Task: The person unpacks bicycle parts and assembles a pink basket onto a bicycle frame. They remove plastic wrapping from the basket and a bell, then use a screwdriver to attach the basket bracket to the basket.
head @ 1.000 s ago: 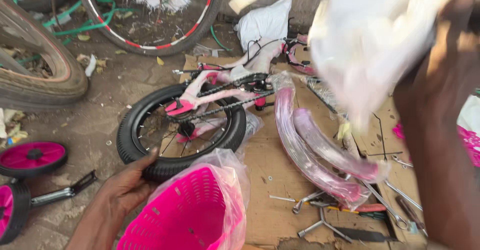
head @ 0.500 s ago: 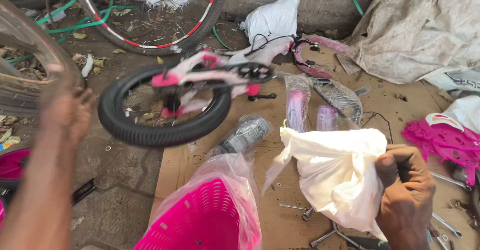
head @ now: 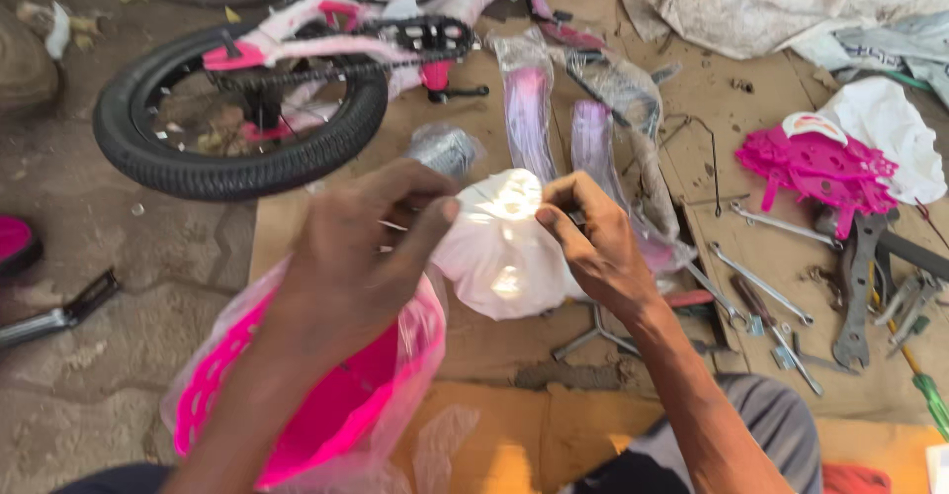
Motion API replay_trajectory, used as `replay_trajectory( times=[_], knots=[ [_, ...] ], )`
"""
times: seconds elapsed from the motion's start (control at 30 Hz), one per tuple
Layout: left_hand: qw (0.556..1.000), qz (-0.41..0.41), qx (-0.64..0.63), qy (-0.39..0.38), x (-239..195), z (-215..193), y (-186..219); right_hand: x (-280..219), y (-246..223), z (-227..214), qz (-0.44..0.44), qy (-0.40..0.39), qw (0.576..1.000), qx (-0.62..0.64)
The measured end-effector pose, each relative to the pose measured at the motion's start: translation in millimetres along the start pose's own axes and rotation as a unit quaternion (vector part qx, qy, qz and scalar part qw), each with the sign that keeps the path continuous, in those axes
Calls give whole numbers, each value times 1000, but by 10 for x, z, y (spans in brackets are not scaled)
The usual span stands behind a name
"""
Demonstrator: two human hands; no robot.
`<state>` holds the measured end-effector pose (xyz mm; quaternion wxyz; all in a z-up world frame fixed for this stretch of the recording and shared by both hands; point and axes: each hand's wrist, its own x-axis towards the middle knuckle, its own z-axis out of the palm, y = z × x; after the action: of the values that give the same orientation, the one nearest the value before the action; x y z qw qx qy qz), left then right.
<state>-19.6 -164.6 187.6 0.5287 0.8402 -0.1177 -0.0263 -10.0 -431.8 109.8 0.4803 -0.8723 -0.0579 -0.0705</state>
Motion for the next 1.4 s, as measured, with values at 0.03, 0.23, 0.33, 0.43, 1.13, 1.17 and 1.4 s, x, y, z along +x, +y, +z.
replay_trajectory(
  times=[0.03, 0.23, 0.33, 0.43, 1.13, 1.17, 1.4],
  knots=[
    [997, -19, -69, -8, -13, 249, -13, -69, -22, 14, -38, 20, 999, -26],
    [979, 112, 46, 164, -174, 1108, -212, -377, -138, -116, -64, 46, 992, -101],
    [974, 50, 187, 119, -188, 1191, -253, -410, -103, -60, -88, 25, 990, -110],
    [914, 18, 405, -16, -142, 1081, -409, -295, 22, 130, -133, 22, 978, -160],
    [985, 134, 74, 82, 41, 1102, -1076, -329, 202, 352, 101, -54, 969, 220],
    [982, 156, 72, 80, 27, 1087, -1117, -328, 219, 323, 97, -58, 971, 213],
    [973, 182, 101, 102, -37, 1141, -1126, -221, 76, 259, -119, -117, 982, -88]
  ],
)
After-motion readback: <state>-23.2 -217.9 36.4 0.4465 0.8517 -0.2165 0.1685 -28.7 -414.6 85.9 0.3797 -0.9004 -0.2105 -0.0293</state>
